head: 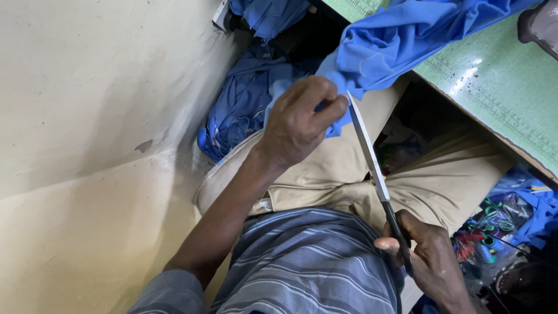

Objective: Cutting blue fabric with a pair of large scissors on a work table

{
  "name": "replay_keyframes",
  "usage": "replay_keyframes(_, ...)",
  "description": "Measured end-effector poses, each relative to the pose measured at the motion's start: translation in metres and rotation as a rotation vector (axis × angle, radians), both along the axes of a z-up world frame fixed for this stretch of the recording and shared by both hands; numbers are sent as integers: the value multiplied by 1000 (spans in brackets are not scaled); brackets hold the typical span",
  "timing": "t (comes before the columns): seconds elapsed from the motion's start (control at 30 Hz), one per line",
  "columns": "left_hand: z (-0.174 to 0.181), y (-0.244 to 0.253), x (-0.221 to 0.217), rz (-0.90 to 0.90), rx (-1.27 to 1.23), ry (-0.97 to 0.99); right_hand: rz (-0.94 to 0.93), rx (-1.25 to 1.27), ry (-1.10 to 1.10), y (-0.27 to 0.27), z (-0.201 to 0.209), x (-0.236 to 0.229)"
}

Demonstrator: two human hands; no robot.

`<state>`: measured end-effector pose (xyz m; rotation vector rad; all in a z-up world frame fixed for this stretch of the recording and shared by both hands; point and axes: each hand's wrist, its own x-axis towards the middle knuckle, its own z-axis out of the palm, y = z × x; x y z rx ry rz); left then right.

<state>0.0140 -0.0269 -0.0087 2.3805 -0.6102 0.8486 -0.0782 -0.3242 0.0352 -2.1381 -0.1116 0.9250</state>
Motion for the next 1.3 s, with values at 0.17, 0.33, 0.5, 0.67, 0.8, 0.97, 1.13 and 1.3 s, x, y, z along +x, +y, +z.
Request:
replay_keyframes(0.17, 0, -1, -2, -31, -356, 254, -67, 202, 120, -8, 1, -5)
replay_keyframes(0.33, 3, -4, -1, -54, -675, 566, -156, 300, 197, -24, -7, -17)
replay_keyframes(0.5, 8, -19, 4, -33, -308, 448, -276, 266, 137, -24, -11, -23)
replay_keyframes(0.67, 2, -31, 25, 203, 44, 309, -283, 214, 58, -4, -6, -2)
replay_keyframes(0.8, 30, -31, 21, -51, -434, 451, -118, 92, 35, 5, -20, 15)
replay_keyframes(0.97, 39, -19, 2, 16, -273, 489, 208, 114, 151, 9, -8, 19)
replay_keyframes(1.13, 6, -16, -12, 210, 145, 546, 45, 240, 322, -13, -17, 8)
replay_keyframes(1.3, 5, -15, -10, 188, -87, 406, -43, 382, 349, -39, -15, -2)
